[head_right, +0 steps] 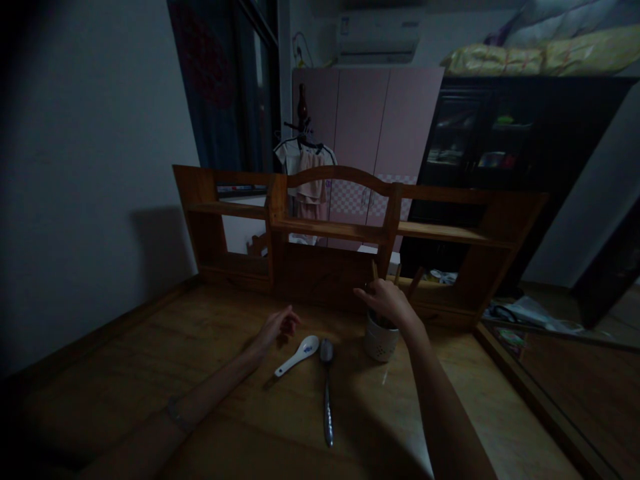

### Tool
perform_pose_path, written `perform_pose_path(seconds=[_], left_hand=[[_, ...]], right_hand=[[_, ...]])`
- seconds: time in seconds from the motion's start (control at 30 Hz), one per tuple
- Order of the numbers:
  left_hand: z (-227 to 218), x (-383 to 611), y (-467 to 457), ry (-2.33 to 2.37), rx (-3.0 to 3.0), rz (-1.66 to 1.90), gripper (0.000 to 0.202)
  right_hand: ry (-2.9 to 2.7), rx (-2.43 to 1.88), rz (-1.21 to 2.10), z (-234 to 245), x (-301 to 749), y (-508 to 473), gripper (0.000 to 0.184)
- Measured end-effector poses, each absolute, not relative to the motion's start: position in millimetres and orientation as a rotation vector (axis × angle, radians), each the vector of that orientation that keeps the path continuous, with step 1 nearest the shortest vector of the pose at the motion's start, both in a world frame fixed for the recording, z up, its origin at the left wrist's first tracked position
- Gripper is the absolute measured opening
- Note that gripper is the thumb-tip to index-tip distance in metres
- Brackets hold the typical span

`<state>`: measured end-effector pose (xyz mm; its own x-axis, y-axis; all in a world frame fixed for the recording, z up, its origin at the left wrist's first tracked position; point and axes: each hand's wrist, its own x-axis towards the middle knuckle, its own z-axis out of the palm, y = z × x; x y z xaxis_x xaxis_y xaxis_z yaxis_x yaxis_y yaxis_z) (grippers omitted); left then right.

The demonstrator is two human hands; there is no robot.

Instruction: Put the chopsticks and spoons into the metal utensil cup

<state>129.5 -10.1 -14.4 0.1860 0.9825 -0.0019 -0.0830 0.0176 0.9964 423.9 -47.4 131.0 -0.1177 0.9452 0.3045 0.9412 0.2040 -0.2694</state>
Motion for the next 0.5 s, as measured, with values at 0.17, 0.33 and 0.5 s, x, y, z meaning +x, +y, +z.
perform_pose_path(seconds=[0.17, 0.33, 0.5], left_hand=[[-13.1, 129.3, -10.4, 1.022, 1.233, 1.098, 0.056], [-15.4, 128.3, -8.5, 1.036, 1.236, 1.101, 0.056], [-13.8, 130.0, -9.6, 1.043, 1.335, 1.096, 0.054]], right_hand=[[-2.090, -1.703, 0.109, 136.4, 426.6, -52.9, 0.065], [-2.029, -1.697, 0.151, 144.0, 428.7, -59.2, 0.067], [-1.970, -1.656, 0.101, 156.2, 433.3, -70.2, 0.067]])
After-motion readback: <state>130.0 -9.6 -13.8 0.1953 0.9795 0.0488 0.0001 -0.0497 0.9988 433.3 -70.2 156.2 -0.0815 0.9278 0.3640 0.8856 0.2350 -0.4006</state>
